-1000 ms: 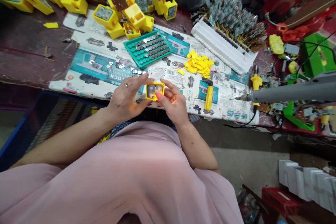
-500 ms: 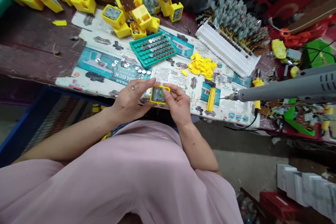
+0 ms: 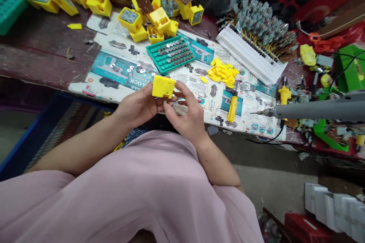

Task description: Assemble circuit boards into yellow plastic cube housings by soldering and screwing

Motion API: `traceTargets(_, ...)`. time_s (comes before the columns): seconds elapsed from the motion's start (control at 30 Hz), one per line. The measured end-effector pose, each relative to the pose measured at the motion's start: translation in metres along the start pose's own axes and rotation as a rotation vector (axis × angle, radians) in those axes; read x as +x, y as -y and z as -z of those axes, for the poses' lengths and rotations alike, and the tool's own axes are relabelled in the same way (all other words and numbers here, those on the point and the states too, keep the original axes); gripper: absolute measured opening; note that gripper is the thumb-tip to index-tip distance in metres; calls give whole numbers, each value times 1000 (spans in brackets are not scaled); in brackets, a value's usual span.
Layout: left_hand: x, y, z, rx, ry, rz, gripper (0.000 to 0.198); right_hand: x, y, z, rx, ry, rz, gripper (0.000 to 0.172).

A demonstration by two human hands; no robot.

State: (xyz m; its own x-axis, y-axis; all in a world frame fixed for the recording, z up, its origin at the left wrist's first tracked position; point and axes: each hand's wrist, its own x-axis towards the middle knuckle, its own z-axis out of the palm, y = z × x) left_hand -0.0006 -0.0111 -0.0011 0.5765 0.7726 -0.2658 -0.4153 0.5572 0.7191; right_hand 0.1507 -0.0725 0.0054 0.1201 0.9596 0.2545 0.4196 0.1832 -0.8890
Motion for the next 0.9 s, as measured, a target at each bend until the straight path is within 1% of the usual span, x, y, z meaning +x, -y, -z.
traceTargets(0.17, -1, 7, 3, -2, 5, 21, 39, 4, 2, -8, -116, -22, 14, 44)
traceTargets(0.37, -1, 14, 2, 30, 31, -24, 47, 2, -5, -12, -134, -53, -27, 53)
traceTargets(0.53, -1, 20, -2, -39, 71, -53, 56, -2, -14, -17, -145, -113, 40, 52)
traceTargets(0.6, -2, 18, 1, -52, 79, -69, 58, -2, -17, -18, -113, -86, 60, 52)
traceTargets(0.67, -6, 11, 9, -24, 90, -94, 56, -2, -18, -18, -97, -4, 76, 57)
traceTargets(0.73, -16, -1, 22, 81, 88, -139, 56, -4, -17, -16, -99, 80, 108, 66)
traceTargets(0.77, -23, -8, 32, 161, 76, -170, 56, -5, -17, -15, -107, 94, 129, 69)
traceTargets(0.83, -45, -22, 54, 329, 14, -246, 59, -7, -18, -12, -131, 67, 172, 68)
traceTargets(0.9, -74, -33, 79, 472, -33, -305, 55, -8, -20, -11, -162, 21, 206, 63)
